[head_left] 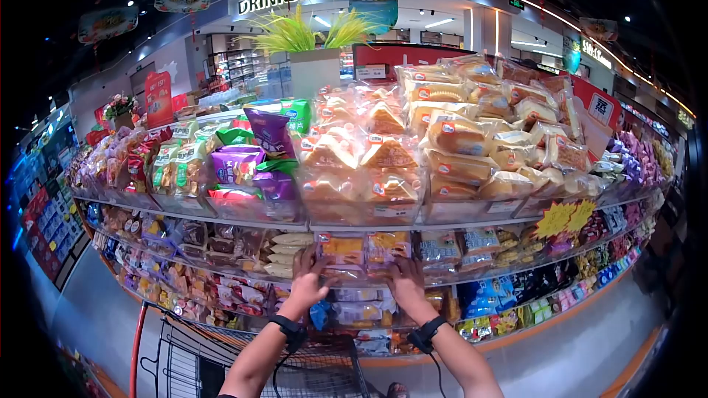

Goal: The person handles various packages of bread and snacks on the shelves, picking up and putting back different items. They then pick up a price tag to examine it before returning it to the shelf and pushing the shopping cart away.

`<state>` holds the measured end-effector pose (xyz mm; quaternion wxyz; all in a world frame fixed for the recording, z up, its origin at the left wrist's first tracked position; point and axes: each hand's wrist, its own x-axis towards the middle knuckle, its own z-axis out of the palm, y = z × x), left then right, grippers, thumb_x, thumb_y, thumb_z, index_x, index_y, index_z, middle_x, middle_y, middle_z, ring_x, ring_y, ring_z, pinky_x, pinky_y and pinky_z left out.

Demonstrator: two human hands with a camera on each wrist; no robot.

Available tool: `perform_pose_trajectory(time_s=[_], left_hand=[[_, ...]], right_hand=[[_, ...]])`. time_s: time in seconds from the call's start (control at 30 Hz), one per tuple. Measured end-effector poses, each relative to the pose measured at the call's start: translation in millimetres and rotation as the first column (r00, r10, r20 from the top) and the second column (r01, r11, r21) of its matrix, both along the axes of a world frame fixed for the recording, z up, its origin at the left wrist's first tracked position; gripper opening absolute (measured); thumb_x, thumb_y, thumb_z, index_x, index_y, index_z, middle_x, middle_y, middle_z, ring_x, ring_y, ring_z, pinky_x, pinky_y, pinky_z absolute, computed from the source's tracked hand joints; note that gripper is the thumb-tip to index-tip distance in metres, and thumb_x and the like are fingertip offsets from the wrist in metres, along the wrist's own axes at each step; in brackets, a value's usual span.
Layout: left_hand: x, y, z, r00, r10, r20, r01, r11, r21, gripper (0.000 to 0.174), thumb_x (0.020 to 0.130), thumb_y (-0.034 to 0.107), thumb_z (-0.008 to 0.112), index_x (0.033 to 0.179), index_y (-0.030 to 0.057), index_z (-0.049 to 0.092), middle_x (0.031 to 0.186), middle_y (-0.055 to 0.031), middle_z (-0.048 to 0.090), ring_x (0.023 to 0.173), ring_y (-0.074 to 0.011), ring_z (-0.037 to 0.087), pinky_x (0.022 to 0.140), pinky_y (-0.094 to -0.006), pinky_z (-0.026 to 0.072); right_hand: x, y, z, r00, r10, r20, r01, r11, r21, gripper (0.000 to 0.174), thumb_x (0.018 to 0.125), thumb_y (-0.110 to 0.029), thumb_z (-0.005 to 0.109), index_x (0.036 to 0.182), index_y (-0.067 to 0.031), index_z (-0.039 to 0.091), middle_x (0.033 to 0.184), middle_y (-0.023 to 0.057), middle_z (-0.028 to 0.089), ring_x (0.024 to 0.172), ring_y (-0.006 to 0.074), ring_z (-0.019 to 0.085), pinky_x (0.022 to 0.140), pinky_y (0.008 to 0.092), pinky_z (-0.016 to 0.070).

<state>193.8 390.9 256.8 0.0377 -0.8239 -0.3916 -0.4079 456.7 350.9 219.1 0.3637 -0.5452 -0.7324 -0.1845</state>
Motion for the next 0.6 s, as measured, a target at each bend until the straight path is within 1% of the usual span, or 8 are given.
perform_pose_trajectory(time_s=[0.1,0.13,0.23,0.27,0.37,0.47,0.57,0.6], left_hand=[[18.5,1.3,1.9,0.978,-0.095,-0.183,0.109,0.992,0.07,0.055,0.066,0.023,0.077,0.118,0.0156,0.059,0.133,-0.015,0.039,0.121,-0.0409,0.034,0.099,-0.0512,0.0335],[27.1,-5.4,7.9,0.971,-0.083,-0.225,0.107,0.99,0.093,0.051,0.068,0.022,0.074,0.116,0.0125,0.059,0.124,-0.014,0.048,0.115,-0.037,0.043,0.095,-0.0479,0.0381],[43.1,19.3,-16.3,0.947,-0.179,-0.265,0.167,0.984,-0.068,0.044,0.071,0.018,0.07,0.113,0.0083,0.058,0.11,-0.0123,0.057,0.103,-0.0322,0.052,0.089,-0.043,0.0429],[47.1,21.9,-14.3,0.95,-0.142,-0.278,0.172,0.981,0.086,0.038,0.073,0.021,0.065,0.108,0.0074,0.059,0.106,-0.0083,0.062,0.098,-0.0274,0.056,0.085,-0.0395,0.0445],[50.6,41.0,-20.5,0.928,-0.141,-0.344,0.172,0.983,0.059,0.035,0.074,0.019,0.062,0.107,0.0066,0.059,0.105,-0.0084,0.062,0.098,-0.0285,0.057,0.084,-0.0391,0.0463],[56.1,50.3,-22.5,0.901,-0.134,-0.413,0.156,0.988,0.021,0.03,0.075,0.018,0.059,0.103,0.0065,0.06,0.103,-0.0071,0.062,0.099,-0.0285,0.057,0.084,-0.0391,0.047],[60.4,47.3,-16.2,0.866,-0.132,-0.483,0.143,0.99,-0.015,0.025,0.076,0.019,0.058,0.098,0.0067,0.061,0.102,-0.0059,0.062,0.099,-0.0284,0.057,0.084,-0.0383,0.0473],[63.2,46.7,-11.1,0.839,-0.121,-0.53,0.121,0.992,-0.036,0.025,0.077,0.02,0.058,0.099,0.0074,0.061,0.105,-0.0061,0.061,0.1,-0.0289,0.057,0.085,-0.0384,0.0469]], right_hand=[[-2.2,1.4,4.1,0.999,-0.028,0.033,0.028,1.0,-0.012,0.033,0.071,-0.021,0.069,0.098,-0.0058,0.058,0.106,0.0119,0.053,0.103,0.0316,0.049,0.093,0.0485,0.0353],[-2.1,5.7,0.3,0.998,-0.04,0.05,0.041,0.999,-0.01,0.032,0.071,-0.02,0.068,0.097,-0.006,0.058,0.105,0.0119,0.053,0.102,0.0316,0.05,0.092,0.0482,0.0359],[-3.9,8.0,2.3,0.997,-0.068,0.045,0.068,0.998,0.009,0.025,0.071,-0.018,0.065,0.093,-0.0061,0.059,0.103,0.0118,0.053,0.099,0.0315,0.05,0.088,0.0479,0.0371],[-5.6,6.8,3.7,0.997,-0.074,0.034,0.073,0.997,0.016,0.023,0.072,-0.017,0.063,0.091,-0.006,0.059,0.102,0.0117,0.054,0.098,0.0314,0.05,0.087,0.0479,0.0374],[-10.7,6.3,12.5,0.991,-0.12,0.066,0.117,0.992,0.037,0.018,0.071,-0.012,0.059,0.088,-0.0053,0.06,0.101,0.0123,0.054,0.096,0.0315,0.051,0.085,0.0473,0.0376],[-11.3,10.6,11.4,0.976,-0.192,0.098,0.196,0.98,-0.027,0.018,0.07,-0.009,0.057,0.087,-0.0051,0.063,0.098,0.012,0.056,0.095,0.0302,0.052,0.085,0.0451,0.037],[-10.8,17.1,16.3,0.969,-0.221,0.109,0.23,0.97,-0.074,0.02,0.07,-0.008,0.057,0.088,-0.0061,0.065,0.096,0.011,0.058,0.094,0.0282,0.053,0.086,0.0432,0.0358],[-8.9,20.6,14.4,0.965,-0.234,0.122,0.245,0.966,-0.08,0.021,0.07,-0.009,0.057,0.089,-0.0073,0.066,0.096,0.0097,0.059,0.097,0.0263,0.053,0.088,0.0433,0.0346]])
